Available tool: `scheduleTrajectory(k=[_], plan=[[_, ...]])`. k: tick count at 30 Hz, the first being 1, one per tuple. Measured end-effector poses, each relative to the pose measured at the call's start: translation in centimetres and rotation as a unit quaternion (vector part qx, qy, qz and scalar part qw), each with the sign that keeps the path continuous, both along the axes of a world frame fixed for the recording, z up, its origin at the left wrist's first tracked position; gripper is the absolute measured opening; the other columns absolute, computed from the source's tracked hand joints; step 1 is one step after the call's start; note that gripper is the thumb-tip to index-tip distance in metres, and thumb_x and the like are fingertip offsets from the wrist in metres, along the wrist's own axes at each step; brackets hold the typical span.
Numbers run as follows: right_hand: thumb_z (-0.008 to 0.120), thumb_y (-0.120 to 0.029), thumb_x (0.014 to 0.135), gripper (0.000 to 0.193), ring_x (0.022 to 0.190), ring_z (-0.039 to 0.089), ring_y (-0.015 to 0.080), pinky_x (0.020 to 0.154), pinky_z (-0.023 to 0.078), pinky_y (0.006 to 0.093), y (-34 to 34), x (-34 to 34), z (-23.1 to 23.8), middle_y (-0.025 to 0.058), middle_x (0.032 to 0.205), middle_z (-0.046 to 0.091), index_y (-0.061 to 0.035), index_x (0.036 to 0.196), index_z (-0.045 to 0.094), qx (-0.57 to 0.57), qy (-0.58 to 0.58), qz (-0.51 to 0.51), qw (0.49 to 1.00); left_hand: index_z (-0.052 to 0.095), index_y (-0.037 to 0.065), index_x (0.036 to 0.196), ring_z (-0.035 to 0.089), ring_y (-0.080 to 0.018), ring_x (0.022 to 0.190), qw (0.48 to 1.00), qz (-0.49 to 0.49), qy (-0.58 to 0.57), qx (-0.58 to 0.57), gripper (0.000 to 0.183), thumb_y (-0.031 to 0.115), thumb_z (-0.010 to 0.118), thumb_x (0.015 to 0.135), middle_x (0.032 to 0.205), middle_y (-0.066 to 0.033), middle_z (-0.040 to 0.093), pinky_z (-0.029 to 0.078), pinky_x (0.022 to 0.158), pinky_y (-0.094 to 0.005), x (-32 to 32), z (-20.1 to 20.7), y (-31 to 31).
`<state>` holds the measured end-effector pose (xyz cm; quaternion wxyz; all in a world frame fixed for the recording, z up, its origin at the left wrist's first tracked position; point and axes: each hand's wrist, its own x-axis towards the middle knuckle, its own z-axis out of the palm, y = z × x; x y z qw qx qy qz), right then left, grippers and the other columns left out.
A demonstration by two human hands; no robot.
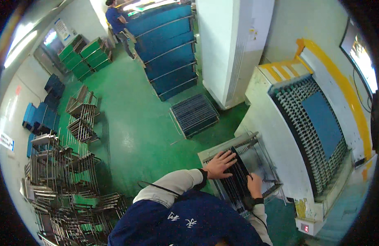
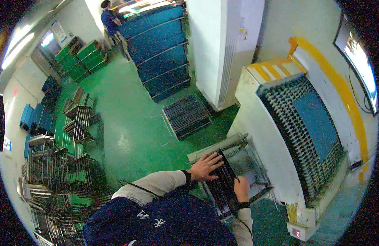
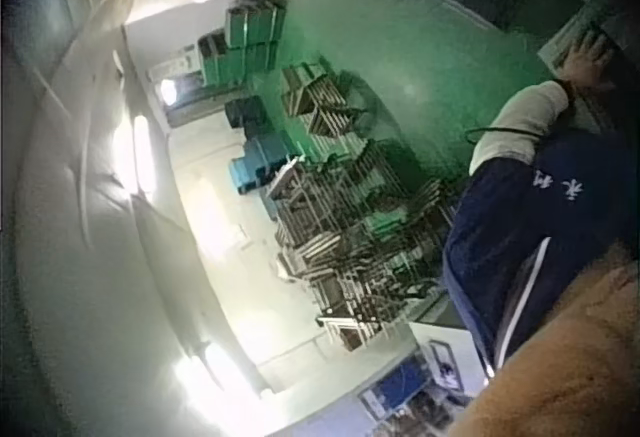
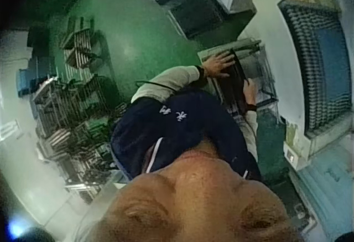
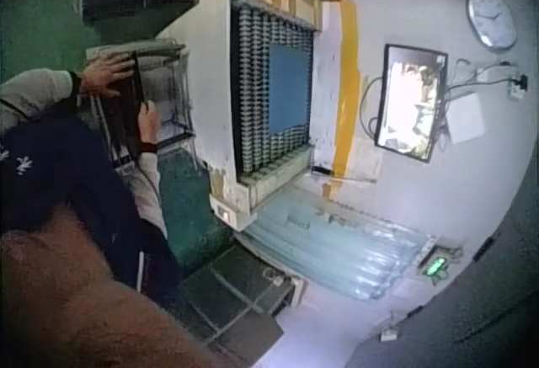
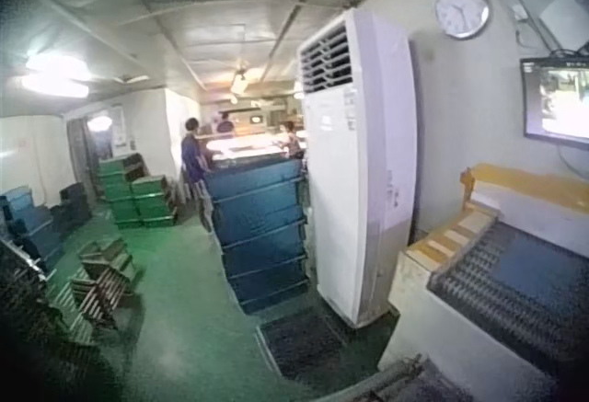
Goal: Feeding blue rectangular plates from a metal rack into an industrial processing machine.
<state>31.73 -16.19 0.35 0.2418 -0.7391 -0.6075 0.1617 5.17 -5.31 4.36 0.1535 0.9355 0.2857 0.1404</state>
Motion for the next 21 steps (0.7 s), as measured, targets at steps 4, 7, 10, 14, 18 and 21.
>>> scheduleTrajectory(k=[4, 7, 10, 14, 18, 21], plan=[[0.067, -0.023, 0.086, 0.027, 0.074, 0.059, 0.0466, 0.064, 0.042, 0.0543, 0.7, -0.4, 3.1, 0.0256, 0.076, 0.060, 0.0003, 0.076, 0.059, -0.016, -0.040, 0.006, 0.999, 0.036, 0.013, 0.154, 0.020, -0.0355, 0.151, 1.000, 0.002, 0.009, -0.005, 0.079, 0.056, 0.058, 0.092, 0.163, -0.0128, 0.024, 0.017, 0.122, -0.0536, 0.0, -0.4, 0.0], [0.068, -0.021, 0.085, 0.027, 0.070, 0.055, 0.0490, 0.061, 0.038, 0.0530, 0.6, -0.1, 7.0, 0.0261, 0.073, 0.057, 0.0010, 0.074, 0.057, 0.038, -0.054, -0.014, 0.998, 0.039, 0.012, 0.152, 0.020, -0.0342, 0.151, 1.000, 0.002, 0.003, -0.016, 0.077, 0.055, 0.059, 0.092, 0.163, -0.0126, 0.026, 0.016, 0.122, -0.0527, -0.2, 0.3, -0.1], [0.069, -0.023, 0.085, 0.028, 0.071, 0.053, 0.0480, 0.061, 0.038, 0.0517, 0.8, 0.7, 13.2, 0.0262, 0.073, 0.055, 0.0008, 0.075, 0.056, 0.013, -0.063, -0.016, 0.998, 0.038, 0.012, 0.152, 0.020, -0.0342, 0.151, 1.000, -0.001, -0.016, -0.009, 0.077, 0.055, 0.058, 0.092, 0.162, -0.0130, 0.027, 0.016, 0.122, -0.0527, -0.2, -0.4, 0.0], [0.068, -0.022, 0.088, 0.026, 0.070, 0.057, 0.0453, 0.061, 0.039, 0.0526, -0.5, 3.5, 19.2, 0.0240, 0.073, 0.059, 0.0000, 0.079, 0.059, 0.036, -0.093, -0.045, 0.994, 0.039, 0.011, 0.152, 0.020, -0.0352, 0.151, 1.000, 0.001, -0.016, -0.008, 0.077, 0.055, 0.057, 0.092, 0.162, -0.0137, 0.026, 0.015, 0.122, -0.0527, -0.2, -0.4, 0.1], [0.068, -0.020, 0.089, 0.019, 0.088, 0.060, 0.0413, 0.074, 0.042, 0.0475, -2.2, 7.2, 21.7, 0.0249, 0.091, 0.062, -0.0012, 0.093, 0.064, 0.096, -0.013, -0.218, 0.971, 0.039, 0.010, 0.152, 0.019, -0.0366, 0.151, 1.000, 0.001, -0.011, -0.011, 0.077, 0.055, 0.058, 0.092, 0.163, -0.0141, 0.025, 0.015, 0.122, -0.0531, -0.3, -0.1, -0.2], [0.061, -0.016, 0.092, 0.029, 0.116, 0.052, 0.0387, 0.097, 0.038, 0.0426, -3.3, 10.3, 19.8, 0.0264, 0.120, 0.057, -0.0015, 0.118, 0.062, 0.206, 0.007, -0.267, 0.941, 0.040, 0.009, 0.151, 0.019, -0.0373, 0.151, 1.000, 0.006, -0.013, 0.001, 0.077, 0.055, 0.058, 0.092, 0.162, -0.0148, 0.026, 0.015, 0.122, -0.0530, -0.6, -0.8, 0.4]])
